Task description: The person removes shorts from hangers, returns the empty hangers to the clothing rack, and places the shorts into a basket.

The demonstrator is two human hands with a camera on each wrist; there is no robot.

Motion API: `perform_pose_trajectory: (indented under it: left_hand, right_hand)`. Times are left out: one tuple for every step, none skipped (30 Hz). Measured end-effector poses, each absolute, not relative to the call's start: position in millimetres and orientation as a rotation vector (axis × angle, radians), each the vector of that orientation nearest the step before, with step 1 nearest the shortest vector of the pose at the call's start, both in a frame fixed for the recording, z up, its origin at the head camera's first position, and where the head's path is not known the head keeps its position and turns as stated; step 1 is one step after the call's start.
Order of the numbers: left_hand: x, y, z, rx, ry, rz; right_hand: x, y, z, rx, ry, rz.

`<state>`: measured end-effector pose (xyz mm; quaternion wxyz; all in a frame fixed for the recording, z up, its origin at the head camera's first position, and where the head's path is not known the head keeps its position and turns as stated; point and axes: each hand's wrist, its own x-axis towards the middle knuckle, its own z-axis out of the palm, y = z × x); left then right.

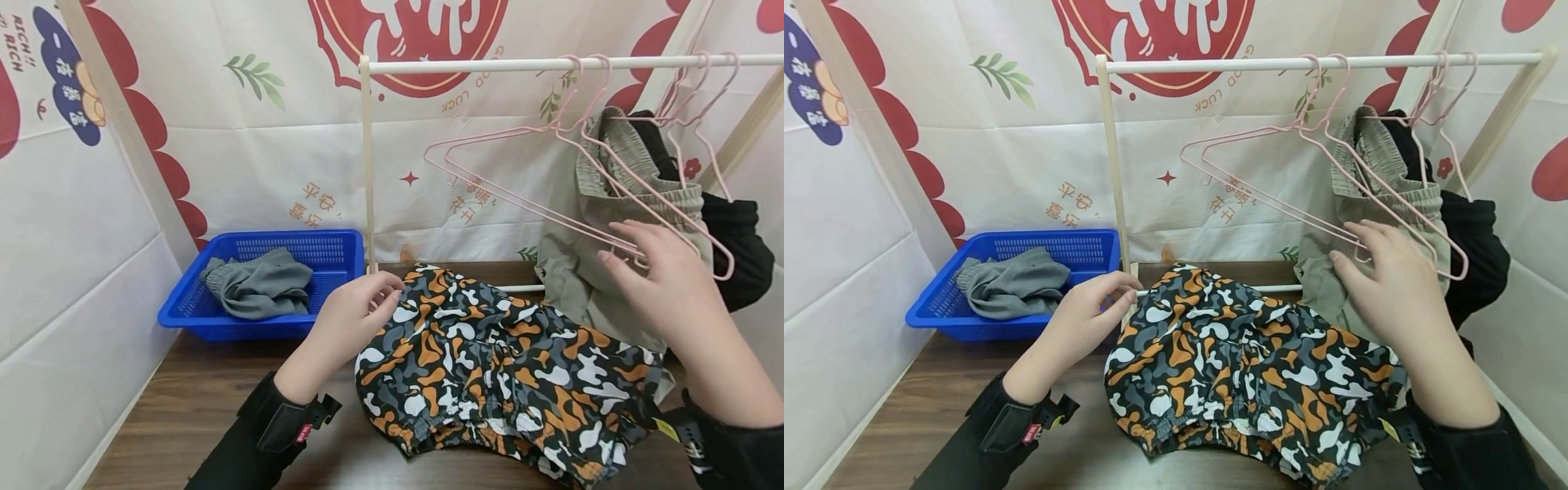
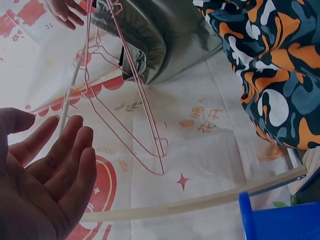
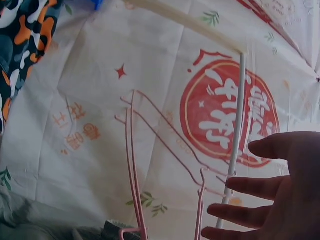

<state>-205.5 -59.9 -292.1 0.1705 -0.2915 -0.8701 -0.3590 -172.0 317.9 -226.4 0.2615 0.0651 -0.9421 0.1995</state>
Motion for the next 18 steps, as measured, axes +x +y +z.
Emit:
perform_pose_trajectory:
  left_hand:
    - [-205,-60,-292,-0.839,-2.476,-1.024]
    - [-204,-59,-292,-0.853,-2.478,-1.027]
    - [-203,-59,-293,-0.866,-2.481,-1.025]
    - [-202,-59,-293,-0.878,-2.482,-1.024]
    - [-201,-58,-294,-0.892,-2.481,-1.021]
    - [-200,-58,-294,-0.907,-2.481,-1.017]
    - [-200,-58,-295,-0.921,-2.482,-1.011]
    - [-199,-57,-295,-0.934,-2.482,-1.0]
    - [-199,-57,-296,-0.946,-2.485,-0.987]
    - [-199,-57,-297,-0.958,-2.488,-0.972]
    - [-199,-57,-298,-0.967,-2.492,-0.958]
    - [-199,-57,-299,-0.975,-2.497,-0.948]
    - [-199,-57,-300,-0.981,-2.502,-0.939]
    - [-200,-57,-301,-0.987,-2.506,-0.931]
    - [-200,-57,-302,-0.988,-2.512,-0.927]
    - [-200,-57,-303,-0.985,-2.517,-0.928]
    - [-200,-57,-303,-0.982,-2.521,-0.93]
    - [-200,-58,-303,-0.978,-2.524,-0.933]
  right_hand:
    - [-171,316,-228,0.21,-2.558,0.555]
    - [-170,315,-231,0.242,-2.569,0.569]
    - [-169,313,-234,0.27,-2.585,0.588]
    - [-167,311,-236,0.295,-2.608,0.607]
    - [-166,310,-239,0.315,-2.636,0.617]
    - [-165,308,-242,0.332,-2.667,0.624]
    - [-164,306,-245,0.347,-2.695,0.627]
    - [-164,305,-248,0.361,-2.722,0.623]
    - [-163,303,-251,0.371,-2.751,0.616]
    - [-163,301,-254,0.381,-2.775,0.605]
    - [-163,300,-257,0.393,-2.798,0.597]
    - [-163,298,-260,0.404,-2.82,0.591]
    - [-163,297,-263,0.417,-2.84,0.585]
    - [-163,295,-266,0.44,-2.857,0.574]
    - [-164,294,-269,0.463,-2.871,0.56]
    - [-164,293,-273,0.486,-2.885,0.543]
    - [-165,292,-276,0.511,-2.897,0.524]
    - [-166,290,-280,0.538,-2.903,0.499]
